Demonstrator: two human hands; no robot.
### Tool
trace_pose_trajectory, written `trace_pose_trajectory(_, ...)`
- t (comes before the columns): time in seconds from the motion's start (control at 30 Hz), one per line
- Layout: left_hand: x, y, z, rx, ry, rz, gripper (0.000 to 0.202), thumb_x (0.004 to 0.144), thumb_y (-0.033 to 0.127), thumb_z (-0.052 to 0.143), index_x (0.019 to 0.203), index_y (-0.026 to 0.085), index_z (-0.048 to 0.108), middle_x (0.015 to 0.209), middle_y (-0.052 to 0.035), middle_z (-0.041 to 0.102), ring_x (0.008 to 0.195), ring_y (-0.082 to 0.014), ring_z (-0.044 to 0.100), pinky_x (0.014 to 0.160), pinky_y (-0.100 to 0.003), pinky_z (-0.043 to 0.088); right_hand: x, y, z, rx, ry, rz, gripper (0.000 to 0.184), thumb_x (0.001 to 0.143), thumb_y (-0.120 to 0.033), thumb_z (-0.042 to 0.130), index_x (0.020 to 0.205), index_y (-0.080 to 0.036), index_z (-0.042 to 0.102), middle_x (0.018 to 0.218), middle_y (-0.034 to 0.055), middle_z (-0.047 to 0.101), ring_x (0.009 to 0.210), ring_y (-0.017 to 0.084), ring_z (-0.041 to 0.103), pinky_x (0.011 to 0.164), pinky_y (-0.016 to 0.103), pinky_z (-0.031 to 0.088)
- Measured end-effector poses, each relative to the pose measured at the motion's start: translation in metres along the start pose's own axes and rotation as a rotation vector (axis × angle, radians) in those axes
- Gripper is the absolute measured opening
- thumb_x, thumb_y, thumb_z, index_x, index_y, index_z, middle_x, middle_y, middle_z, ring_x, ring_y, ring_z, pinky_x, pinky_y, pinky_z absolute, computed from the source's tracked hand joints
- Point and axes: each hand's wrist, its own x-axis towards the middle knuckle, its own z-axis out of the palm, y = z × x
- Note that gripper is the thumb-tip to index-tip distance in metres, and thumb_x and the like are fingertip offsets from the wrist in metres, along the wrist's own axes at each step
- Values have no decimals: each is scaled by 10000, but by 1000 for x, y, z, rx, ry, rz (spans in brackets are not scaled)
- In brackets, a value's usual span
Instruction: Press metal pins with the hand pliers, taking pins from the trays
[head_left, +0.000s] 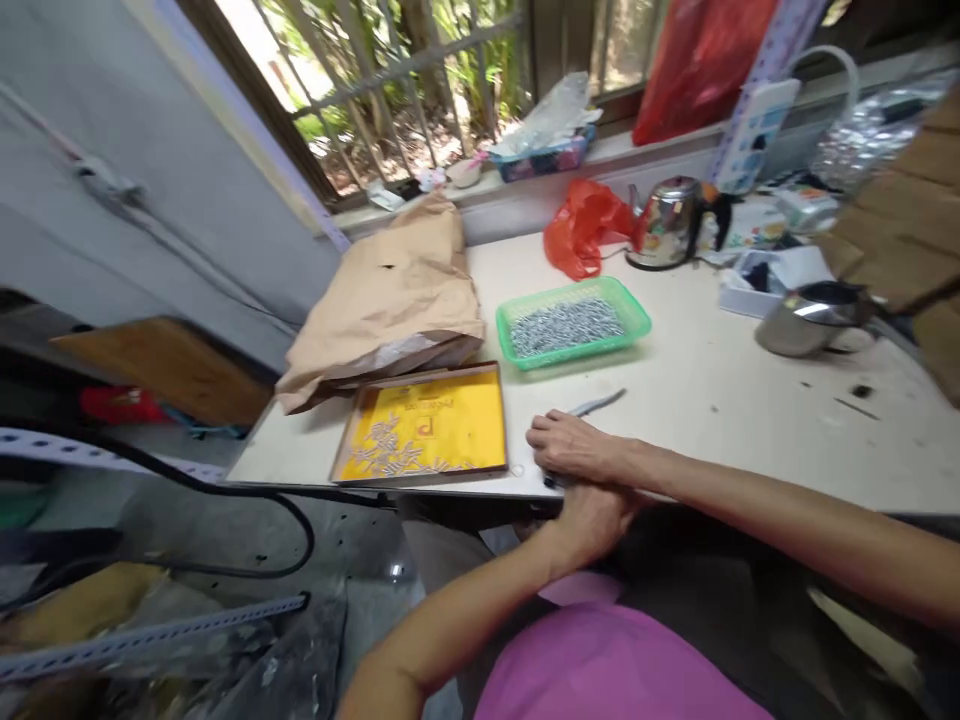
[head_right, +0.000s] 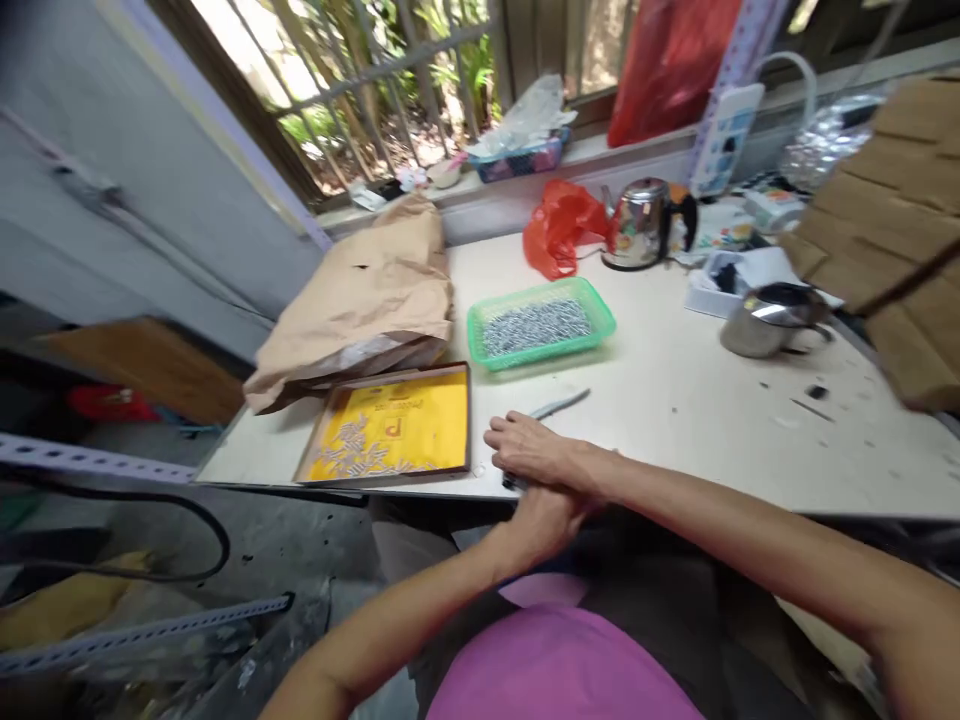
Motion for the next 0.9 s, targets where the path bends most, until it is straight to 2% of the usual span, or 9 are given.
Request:
trace_pose_trajectory(0.13, -13, 4, -12, 42, 31, 139, 472, 934, 475, 451, 1251, 148, 571, 1232, -155, 623, 1193, -302, 557, 1009, -422, 465, 6, 10, -2, 49, 194, 92, 180, 902, -179, 490, 806, -194, 642, 831, 77, 648, 831, 218, 540, 746, 360, 393)
trace_pose_trajectory(0.2, -23, 0, -29, 74, 75, 216, 445, 944, 432, 450, 1273, 148, 547, 1295, -151, 585, 1261, -282, 505, 1057, -417, 429, 5, 27, -18, 108, 373, 200, 190, 914, -186, 452, 851, -194, 632, 844, 77, 656, 828, 213, 565, 755, 347, 421)
trace_pose_trajectory(0.27, -34, -16, -51, 113, 154, 187, 361, 951, 339, 451, 1253, 175, 560, 1316, -136, 572, 1283, -257, 485, 1079, -419, 409, 1, 54, -40, 142, 544, 328, 202, 931, -234, 426, 881, -204, 619, 878, 84, 655, 859, 219, 583, 772, 345, 446)
trace_pose_trajectory(0.4, -54, -87, -110, 238, 373, -201, 288, 934, 226, 457, 1170, 194, 618, 1226, -135, 616, 1157, -236, 561, 964, -428, 495, -9, 120, -68, 73, 639, 531, 261, 939, -359, 406, 1002, -212, 612, 942, 113, 646, 884, 259, 597, 789, 397, 468)
trace_pose_trajectory(0.5, -64, -153, -160, 350, 426, -508, 290, 924, 178, 447, 1123, 150, 657, 1166, -131, 645, 1093, -244, 565, 952, -425, 478, -16, 140, -62, 10, 642, 579, 394, 941, -440, 387, 1155, -175, 586, 1058, 166, 627, 955, 303, 590, 784, 428, 476)
trace_pose_trajectory(0.57, -68, -189, -187, 413, 386, -704, 328, 927, 157, 412, 1144, 129, 657, 1178, -133, 641, 1103, -249, 542, 955, -395, 453, -21, 129, -50, 40, 623, 553, 425, 953, -449, 373, 1203, -167, 570, 1080, 159, 622, 938, 292, 601, 772, 422, 491)
trace_pose_trajectory(0.67, -71, -223, -213, 438, 323, -866, 345, 913, 146, 396, 1094, 100, 687, 1100, -158, 665, 1081, -279, 535, 923, -380, 431, -30, 87, -27, 169, 590, 509, 382, 962, -440, 392, 1172, -189, 590, 1025, 108, 638, 864, 243, 628, 739, 384, 517)
trace_pose_trajectory(0.8, -68, -245, -221, 376, 267, -920, 315, 847, 96, 440, 982, 96, 724, 928, -167, 699, 961, -287, 587, 843, -356, 430, -45, 31, 5, 319, 612, 536, 295, 956, -432, 435, 1059, -241, 635, 1028, 66, 662, 893, 220, 657, 736, 334, 533)
trace_pose_trajectory(0.9, -64, -250, -223, 319, 257, -949, 280, 804, 70, 464, 885, 103, 730, 859, -160, 699, 884, -272, 606, 815, -345, 423, -58, 7, 25, 381, 612, 586, 260, 958, -410, 442, 1016, -256, 642, 1025, 51, 670, 904, 207, 664, 762, 318, 539)
